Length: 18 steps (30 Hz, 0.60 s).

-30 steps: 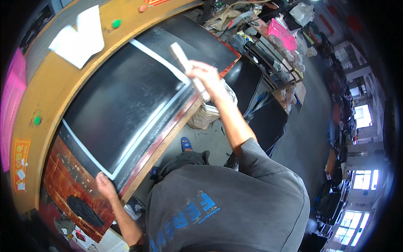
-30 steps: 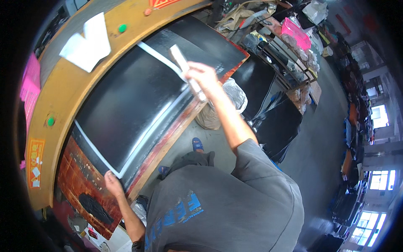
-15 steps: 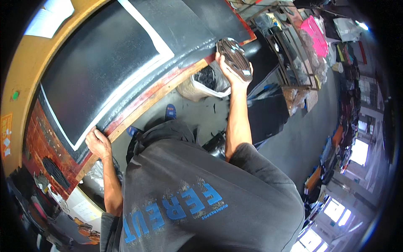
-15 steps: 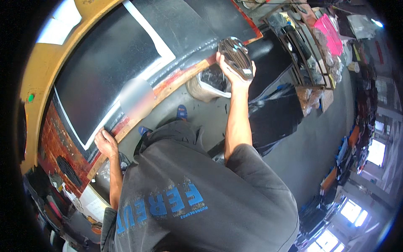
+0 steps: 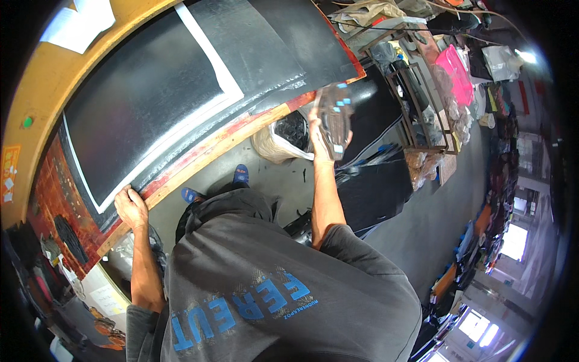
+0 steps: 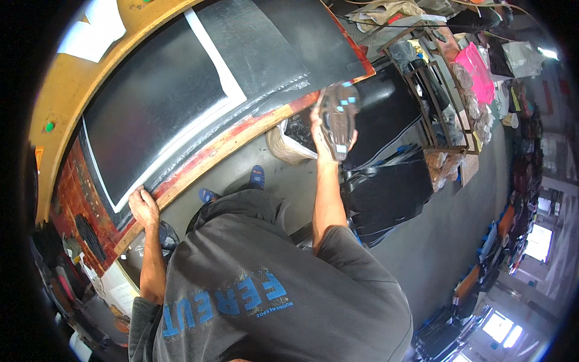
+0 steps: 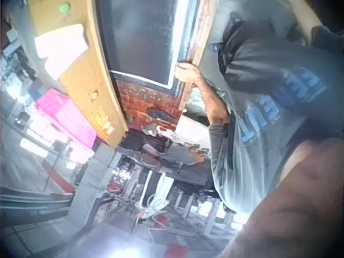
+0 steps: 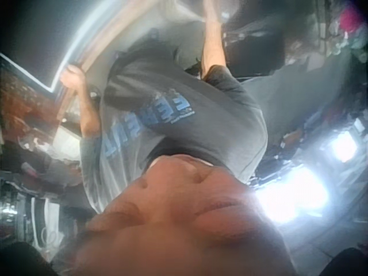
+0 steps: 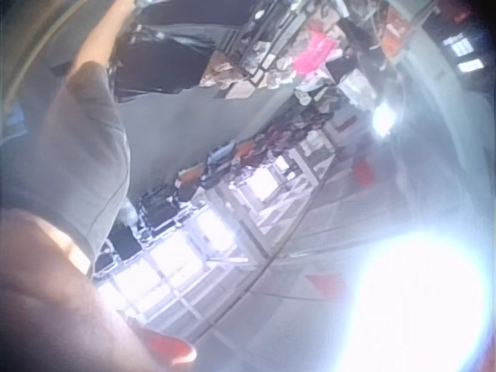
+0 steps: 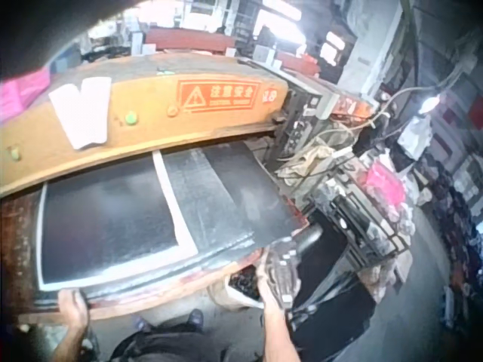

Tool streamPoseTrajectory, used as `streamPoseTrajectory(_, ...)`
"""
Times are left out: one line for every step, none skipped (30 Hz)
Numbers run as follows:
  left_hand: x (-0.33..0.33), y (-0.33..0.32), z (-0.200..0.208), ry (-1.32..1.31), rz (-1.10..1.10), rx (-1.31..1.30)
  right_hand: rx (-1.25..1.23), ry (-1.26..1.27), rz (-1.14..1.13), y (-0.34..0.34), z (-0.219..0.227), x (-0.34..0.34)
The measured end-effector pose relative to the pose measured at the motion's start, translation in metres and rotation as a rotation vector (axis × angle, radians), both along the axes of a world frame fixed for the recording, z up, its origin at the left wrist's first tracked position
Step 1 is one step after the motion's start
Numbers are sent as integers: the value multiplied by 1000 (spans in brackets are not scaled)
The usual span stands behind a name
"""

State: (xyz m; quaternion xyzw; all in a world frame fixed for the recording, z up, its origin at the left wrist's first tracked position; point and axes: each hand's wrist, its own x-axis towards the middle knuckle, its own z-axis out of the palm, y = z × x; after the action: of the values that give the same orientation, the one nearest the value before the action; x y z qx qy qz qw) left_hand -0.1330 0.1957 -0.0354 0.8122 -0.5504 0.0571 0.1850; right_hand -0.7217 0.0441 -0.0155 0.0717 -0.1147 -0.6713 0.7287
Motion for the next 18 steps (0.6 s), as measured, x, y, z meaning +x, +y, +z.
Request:
streamPoseTrajectory(0,-2,0,9,-2,-16,2,81,24,2,-5,1)
streamPoseTrajectory(0,-1,0,-7,4,1,19,154,8,6,-6,-1)
streamPoseTrajectory(0,-3,0,-10,21,-16,60,153,46,2,-1,-7)
streamPoseTrajectory(-1,-3,-1,0,30,16,25,11,96,11,6,-12)
streamPoseTrajectory(0,-4,-1,37,51,10,-70,102,136,7,18,-21)
streamPoseTrajectory(0,-4,-2,5,18,-2,-79,276,57,7,32,-30)
streamPoseTrajectory(1,-4,-3,-10,16,7,-91,248,-1,4,42,-34)
streamPoseTrajectory(1,-4,-3,-12,22,-1,-140,228,-42,0,52,-39)
streamPoseTrajectory(3,-3,-3,-14,14,-3,-176,235,-59,-5,60,-45)
streamPoseTrajectory(3,-3,-4,-30,10,26,-220,210,-75,-10,63,-46)
streamPoseTrajectory(4,-2,-4,-32,9,25,-300,211,-42,-12,62,-44)
streamPoseTrajectory(4,-2,-4,-24,1,-2,-255,201,-82,-17,59,-42)
streamPoseTrajectory(3,-2,-4,-30,17,21,-184,146,-65,-16,49,-33)
streamPoseTrajectory(3,-1,-3,-24,13,12,-124,93,-4,-16,40,-24)
streamPoseTrajectory(2,-1,-3,-19,11,3,-9,86,48,-15,30,-13)
streamPoseTrajectory(1,-1,-2,-10,-15,-26,27,118,100,-13,23,-5)
streamPoseTrajectory(0,-1,-2,-12,9,-4,154,216,41,-12,20,4)
streamPoseTrajectory(0,0,0,-11,11,-4,161,218,42,-8,21,8)
